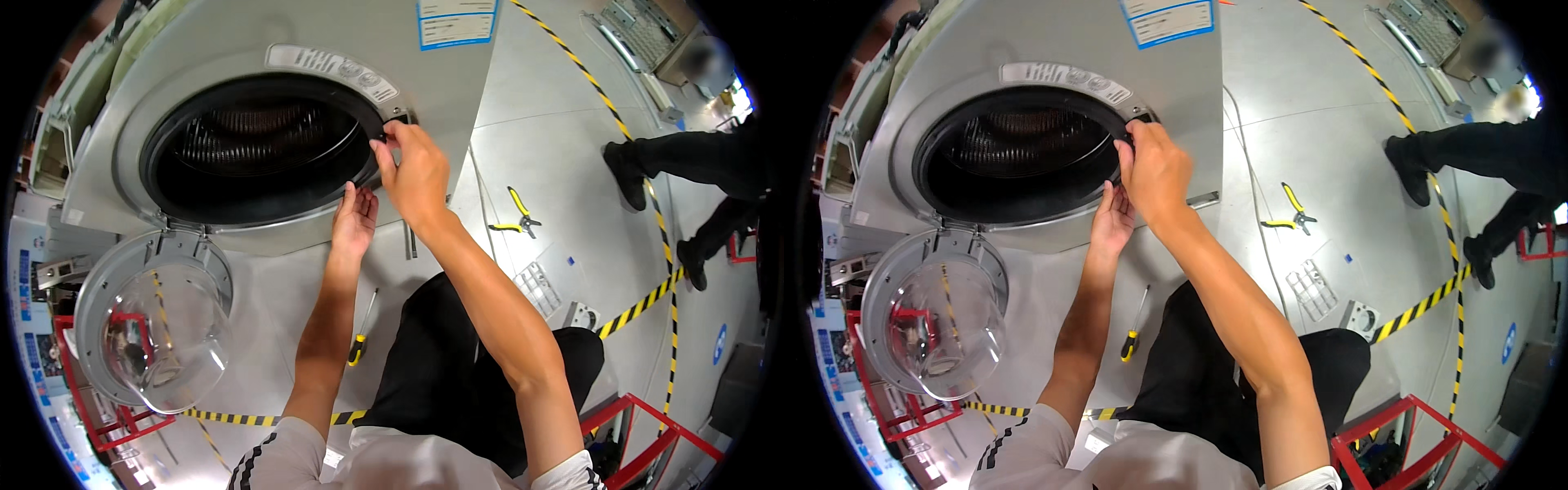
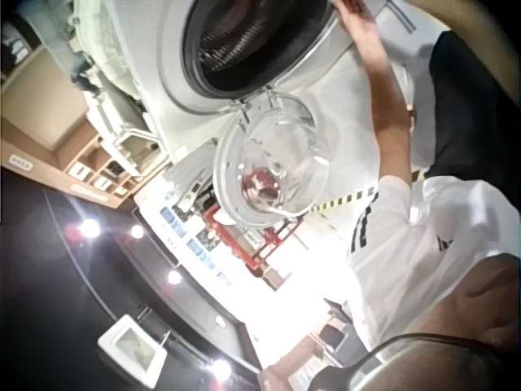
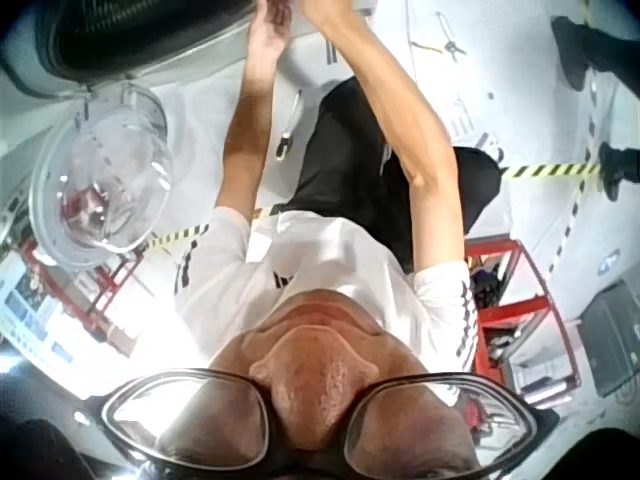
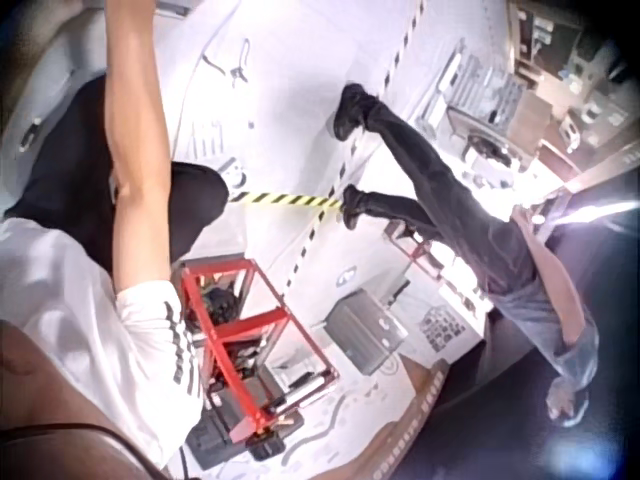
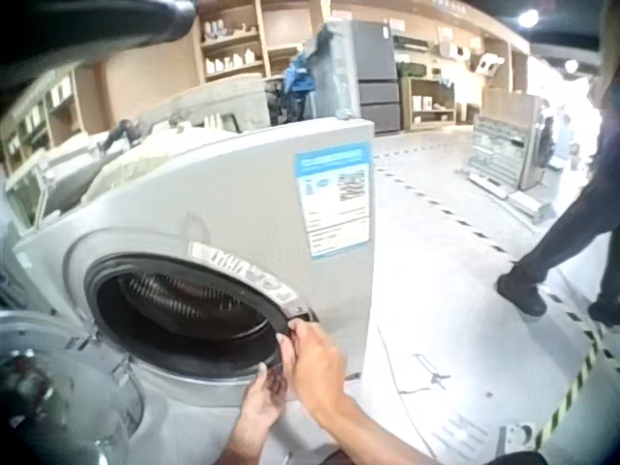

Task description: The person manipulates the rubber door seal of a washing machine by hand, pressing and tucking the edges into the circular metal frame.

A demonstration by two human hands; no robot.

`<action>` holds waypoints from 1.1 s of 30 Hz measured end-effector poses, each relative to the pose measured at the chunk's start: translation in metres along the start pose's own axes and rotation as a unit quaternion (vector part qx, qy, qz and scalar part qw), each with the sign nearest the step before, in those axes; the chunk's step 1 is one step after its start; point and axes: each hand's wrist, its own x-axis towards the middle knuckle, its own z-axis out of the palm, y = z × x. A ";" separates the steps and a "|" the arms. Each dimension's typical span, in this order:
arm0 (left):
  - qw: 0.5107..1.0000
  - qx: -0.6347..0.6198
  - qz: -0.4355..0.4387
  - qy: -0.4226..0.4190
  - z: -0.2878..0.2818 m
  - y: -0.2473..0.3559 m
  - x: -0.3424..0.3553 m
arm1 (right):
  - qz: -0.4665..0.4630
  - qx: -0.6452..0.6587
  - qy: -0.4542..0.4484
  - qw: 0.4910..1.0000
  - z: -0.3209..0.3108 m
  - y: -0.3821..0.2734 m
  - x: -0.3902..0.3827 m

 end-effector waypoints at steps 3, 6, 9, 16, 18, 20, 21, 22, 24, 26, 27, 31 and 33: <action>1.000 0.018 -0.011 0.000 -0.005 0.004 0.003 | 0.012 0.058 -0.005 0.998 -0.004 0.001 -0.006; 0.999 0.028 -0.014 -0.042 -0.006 0.001 0.000 | 0.052 0.100 -0.020 0.993 -0.003 0.002 -0.004; 0.992 0.080 0.010 -0.093 0.011 0.003 -0.004 | 0.036 0.128 -0.030 0.991 -0.007 0.006 -0.004; 0.996 0.088 -0.005 0.011 -0.008 0.017 -0.011 | 0.130 0.339 -0.040 0.931 -0.006 0.019 -0.016; 0.996 0.058 0.005 0.071 0.014 0.014 -0.018 | 0.266 0.431 -0.015 0.862 0.009 0.037 -0.034; 0.990 0.048 0.018 0.131 0.029 0.013 -0.022 | 0.336 0.459 -0.012 0.823 0.020 0.054 -0.049; 0.991 0.030 0.020 0.131 0.034 0.013 -0.022 | 0.361 0.459 -0.018 0.811 0.024 0.060 -0.056; 0.991 0.028 0.024 0.132 0.035 0.012 -0.022 | 0.386 0.459 -0.023 0.799 0.029 0.066 -0.062; 0.991 0.023 0.026 0.131 0.032 0.009 -0.023 | 0.404 0.459 -0.039 0.790 0.034 0.068 -0.068; 0.990 0.026 0.031 0.132 0.028 0.007 -0.024 | 0.415 0.462 -0.053 0.782 0.038 0.067 -0.074; 0.992 0.022 0.028 0.120 0.023 0.006 -0.023 | 0.414 0.461 -0.057 0.783 0.043 0.065 -0.076; 0.998 0.003 0.039 0.056 0.006 0.000 -0.021 | 0.346 0.424 -0.076 0.834 0.053 0.060 -0.082; 0.995 -0.030 0.061 0.068 0.003 -0.001 -0.020 | 0.291 0.393 -0.068 0.869 0.058 0.060 -0.083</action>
